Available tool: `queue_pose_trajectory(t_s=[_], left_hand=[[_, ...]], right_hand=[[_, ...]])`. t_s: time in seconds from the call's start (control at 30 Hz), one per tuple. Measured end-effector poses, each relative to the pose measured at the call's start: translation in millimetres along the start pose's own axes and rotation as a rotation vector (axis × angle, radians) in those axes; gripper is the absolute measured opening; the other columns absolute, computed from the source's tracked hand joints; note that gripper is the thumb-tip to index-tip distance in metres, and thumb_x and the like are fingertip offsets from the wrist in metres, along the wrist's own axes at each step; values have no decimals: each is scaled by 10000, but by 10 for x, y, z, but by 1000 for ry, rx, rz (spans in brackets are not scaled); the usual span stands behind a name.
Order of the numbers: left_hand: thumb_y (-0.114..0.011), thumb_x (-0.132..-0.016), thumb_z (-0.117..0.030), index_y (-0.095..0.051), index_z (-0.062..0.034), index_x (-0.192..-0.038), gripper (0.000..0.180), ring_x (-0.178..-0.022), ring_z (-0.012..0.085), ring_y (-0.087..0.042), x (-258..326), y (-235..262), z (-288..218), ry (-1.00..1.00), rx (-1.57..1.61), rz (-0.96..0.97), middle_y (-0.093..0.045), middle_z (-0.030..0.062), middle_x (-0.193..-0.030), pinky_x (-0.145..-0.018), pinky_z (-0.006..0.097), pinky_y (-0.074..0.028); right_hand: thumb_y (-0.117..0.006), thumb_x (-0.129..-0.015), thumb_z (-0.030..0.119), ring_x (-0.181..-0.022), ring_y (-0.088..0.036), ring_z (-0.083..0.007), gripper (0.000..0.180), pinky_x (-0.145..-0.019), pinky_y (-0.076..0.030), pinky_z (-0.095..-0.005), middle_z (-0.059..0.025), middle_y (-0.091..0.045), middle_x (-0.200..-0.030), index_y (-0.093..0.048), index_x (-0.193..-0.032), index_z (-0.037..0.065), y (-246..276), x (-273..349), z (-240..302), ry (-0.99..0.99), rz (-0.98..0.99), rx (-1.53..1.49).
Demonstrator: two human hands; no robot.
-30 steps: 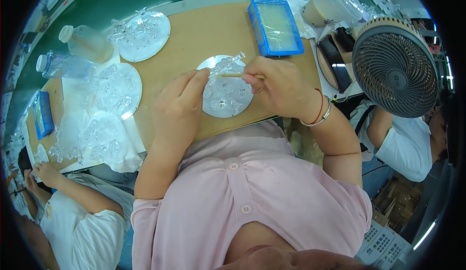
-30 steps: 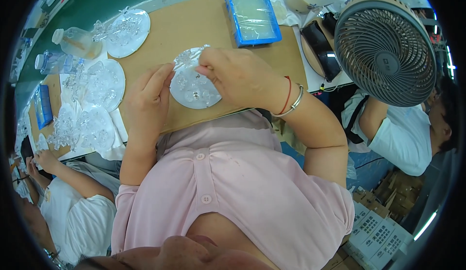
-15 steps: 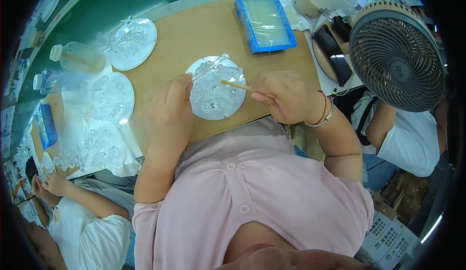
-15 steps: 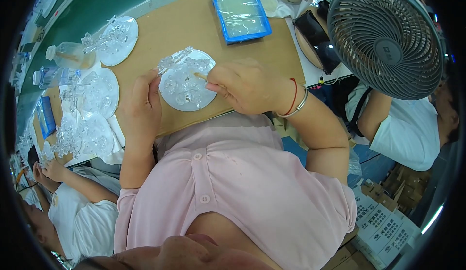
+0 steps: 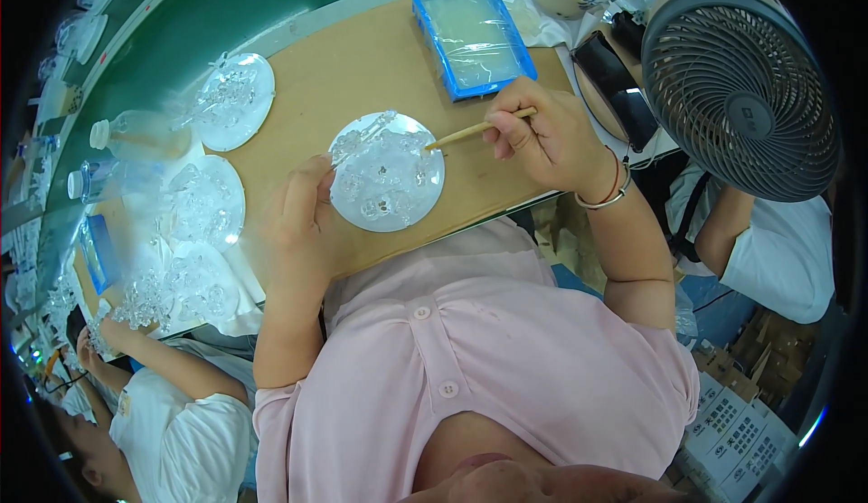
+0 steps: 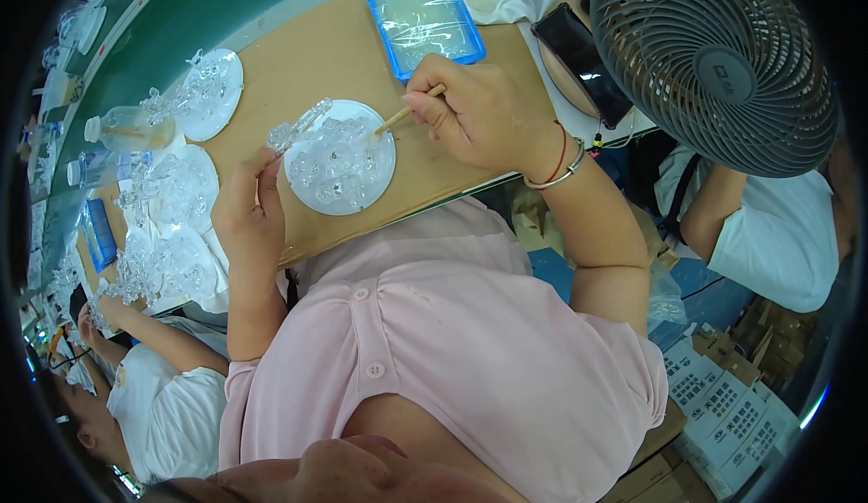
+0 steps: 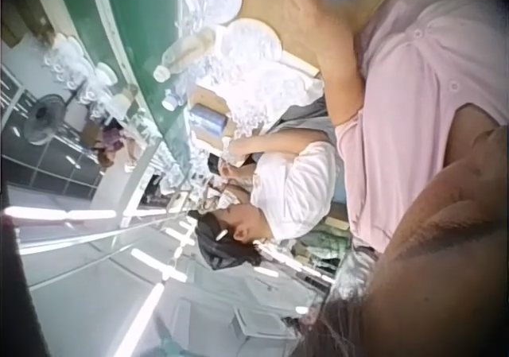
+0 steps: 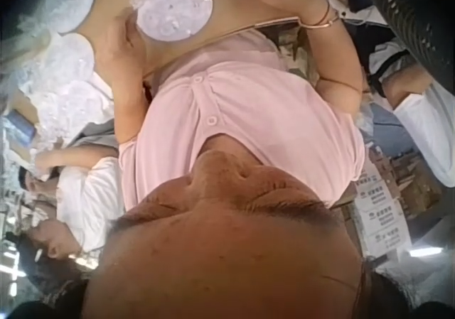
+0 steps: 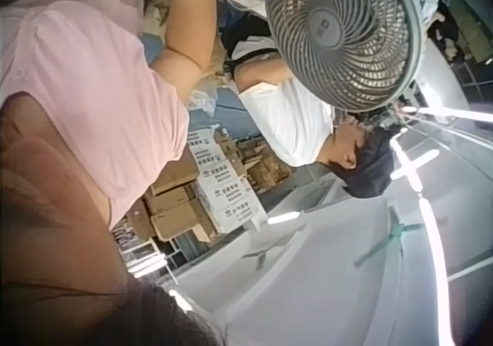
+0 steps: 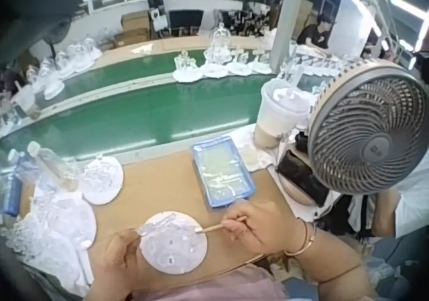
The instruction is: Applying adhesive to decorative plastic snowflake-like objects at an assembly line.
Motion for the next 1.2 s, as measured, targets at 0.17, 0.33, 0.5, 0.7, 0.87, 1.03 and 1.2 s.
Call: queue_pose_trajectory(t_s=[0.17,0.33,0.5,0.7,0.87,1.03,1.2], left_hand=[[-669,-837,-4,-648,-15,-971,136,-711,219,-668,7,-26,21,40,-35,18,-686,121,-844,-639,288,-514],[-677,-840,-16,-665,4,-1008,170,-726,184,-674,43,-22,57,71,-79,23,-695,116,-865,-658,272,-517],[-701,-832,-46,-683,8,-987,165,-711,165,-678,49,-2,68,66,-14,-11,-704,117,-859,-649,256,-517],[-711,-831,-57,-687,11,-992,176,-721,152,-688,107,15,88,97,29,-34,-711,117,-872,-660,244,-520],[-715,-826,-51,-692,12,-994,180,-715,143,-686,130,44,78,113,59,-44,-714,117,-871,-660,239,-519],[-715,-824,-50,-694,16,-992,181,-700,138,-683,186,56,79,99,60,-78,-715,115,-860,-659,240,-520],[-739,-773,-38,-627,-45,-1137,381,-796,208,-683,194,46,156,167,-17,88,-689,123,-989,-683,298,-525]], right_hand=[[-571,-912,46,-622,-648,-193,41,-558,-501,-262,-95,-640,-774,-551,-916,9,-33,91,117,238,-109,217],[-596,-837,-20,-679,-648,-282,95,-589,-517,-321,-128,-647,-821,-574,-928,-7,-92,489,315,350,-63,232],[-617,-794,-33,-688,-647,-289,141,-581,-515,-340,-141,-654,-840,-582,-929,-8,-148,612,344,334,-66,144],[-619,-794,-29,-652,-640,-283,128,-559,-509,-331,-146,-646,-815,-577,-913,-12,-197,745,416,362,-54,159],[-697,-735,6,-634,-616,-266,213,-526,-500,-337,-108,-624,-786,-540,-878,23,-166,684,382,358,-221,181],[-639,-788,-16,-648,-635,-282,150,-563,-512,-335,-142,-638,-791,-569,-920,-9,-285,789,482,383,-98,122],[-632,-788,-27,-654,-639,-280,160,-571,-516,-331,-133,-633,-781,-570,-933,0,-405,751,441,366,-72,93]])
Point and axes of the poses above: each hand's wrist, its own x-axis away from the middle knuckle, its own y-axis out of the back of the hand, z = x × y, the point moved 8 cm from there along -x, towards the middle knuckle
